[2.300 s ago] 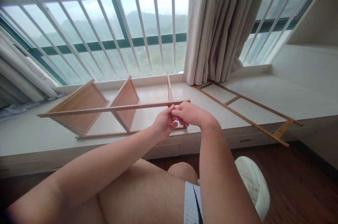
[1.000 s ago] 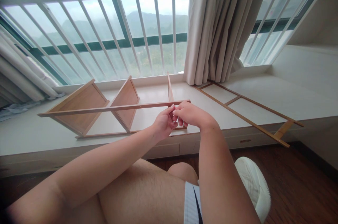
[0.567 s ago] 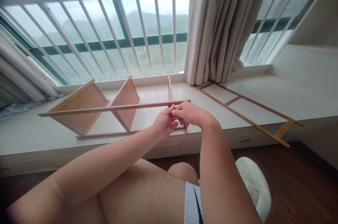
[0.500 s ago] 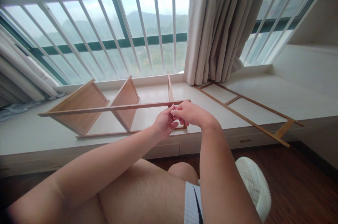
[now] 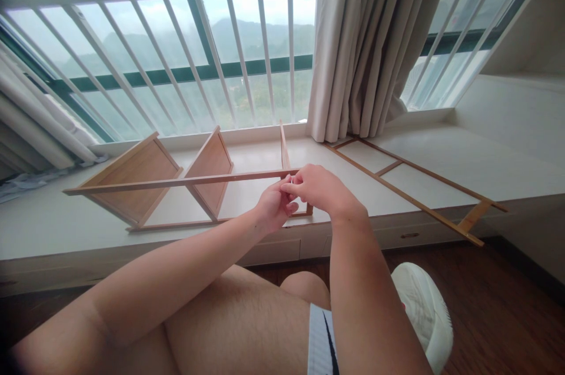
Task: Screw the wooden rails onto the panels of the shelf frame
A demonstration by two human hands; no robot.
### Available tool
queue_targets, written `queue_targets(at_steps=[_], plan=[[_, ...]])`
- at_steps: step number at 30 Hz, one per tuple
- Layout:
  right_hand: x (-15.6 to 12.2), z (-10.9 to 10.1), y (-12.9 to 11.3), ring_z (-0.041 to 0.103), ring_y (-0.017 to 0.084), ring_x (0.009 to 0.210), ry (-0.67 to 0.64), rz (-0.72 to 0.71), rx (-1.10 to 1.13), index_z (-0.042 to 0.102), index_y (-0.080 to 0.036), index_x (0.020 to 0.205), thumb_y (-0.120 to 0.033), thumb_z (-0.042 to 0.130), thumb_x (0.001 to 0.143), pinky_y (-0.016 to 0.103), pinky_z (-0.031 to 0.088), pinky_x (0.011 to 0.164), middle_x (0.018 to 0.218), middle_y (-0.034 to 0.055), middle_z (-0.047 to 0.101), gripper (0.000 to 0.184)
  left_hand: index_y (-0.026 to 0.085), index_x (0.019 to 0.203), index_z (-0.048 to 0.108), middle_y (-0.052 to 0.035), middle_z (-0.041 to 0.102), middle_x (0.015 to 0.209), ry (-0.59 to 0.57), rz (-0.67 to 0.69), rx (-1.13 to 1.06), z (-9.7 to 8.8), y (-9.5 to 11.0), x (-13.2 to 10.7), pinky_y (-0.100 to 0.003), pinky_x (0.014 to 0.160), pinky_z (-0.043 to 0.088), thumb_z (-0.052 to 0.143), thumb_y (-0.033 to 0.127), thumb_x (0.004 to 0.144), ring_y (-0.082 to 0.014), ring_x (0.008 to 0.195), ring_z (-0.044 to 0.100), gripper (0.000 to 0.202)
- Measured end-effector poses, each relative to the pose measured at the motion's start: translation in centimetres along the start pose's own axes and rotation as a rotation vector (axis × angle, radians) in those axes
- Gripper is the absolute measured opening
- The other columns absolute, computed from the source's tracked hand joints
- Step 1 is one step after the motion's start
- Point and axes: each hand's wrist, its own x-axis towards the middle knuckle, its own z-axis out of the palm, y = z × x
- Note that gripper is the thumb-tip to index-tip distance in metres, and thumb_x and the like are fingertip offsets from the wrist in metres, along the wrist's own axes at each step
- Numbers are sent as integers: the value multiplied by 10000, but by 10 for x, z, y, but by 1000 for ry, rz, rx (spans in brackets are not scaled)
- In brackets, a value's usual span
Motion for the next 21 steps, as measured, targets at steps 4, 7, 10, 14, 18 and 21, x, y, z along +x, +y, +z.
queue_targets(at_steps=[4, 7, 10, 14, 18, 21], plan=[[0, 1, -1, 533, 136, 490, 10, 21, 3, 665, -169, 652, -448, 536, 848, 261, 300, 440, 553, 30, 609, 363, 130, 799, 580, -8, 487, 679, 14, 9, 8, 0, 0, 1, -206, 389, 156, 594, 282, 849, -80, 533, 443, 160], [0, 0, -2, 542, 130, 484, -47, 19, 89, 675, -165, 690, -419, 504, 871, 253, 335, 441, 606, 36, 647, 356, 135, 795, 579, 8, 452, 632, 39, 11, 8, 0, -1, 1, -207, 395, 159, 611, 308, 845, -80, 513, 442, 183], [0, 1, 0, 546, 123, 468, -93, 14, 181, 663, -153, 708, -372, 484, 886, 247, 391, 473, 627, 43, 662, 334, 141, 805, 583, 26, 405, 572, 54, 3, 21, 0, -1, 0, -208, 403, 162, 609, 338, 850, -90, 498, 463, 203], [3, 5, 5, 540, 125, 462, -147, 9, 300, 611, -144, 684, -322, 459, 894, 247, 425, 502, 591, 55, 645, 315, 148, 790, 576, 28, 418, 540, 38, -2, 45, -1, -1, 0, -214, 420, 199, 601, 377, 849, -104, 465, 487, 238], [4, 8, 8, 524, 115, 448, -196, 35, 416, 560, -153, 666, -288, 434, 892, 234, 400, 470, 567, 49, 624, 292, 159, 725, 541, 28, 419, 505, 1, 15, 69, -2, -2, 0, -233, 440, 256, 610, 438, 827, -136, 452, 518, 305], [4, 5, 6, 515, 107, 441, -216, 50, 427, 545, -158, 668, -283, 424, 893, 223, 342, 424, 560, 38, 610, 284, 159, 733, 549, 23, 435, 511, 25, 24, 87, -1, -2, -1, -227, 437, 246, 622, 433, 817, -129, 461, 513, 296]])
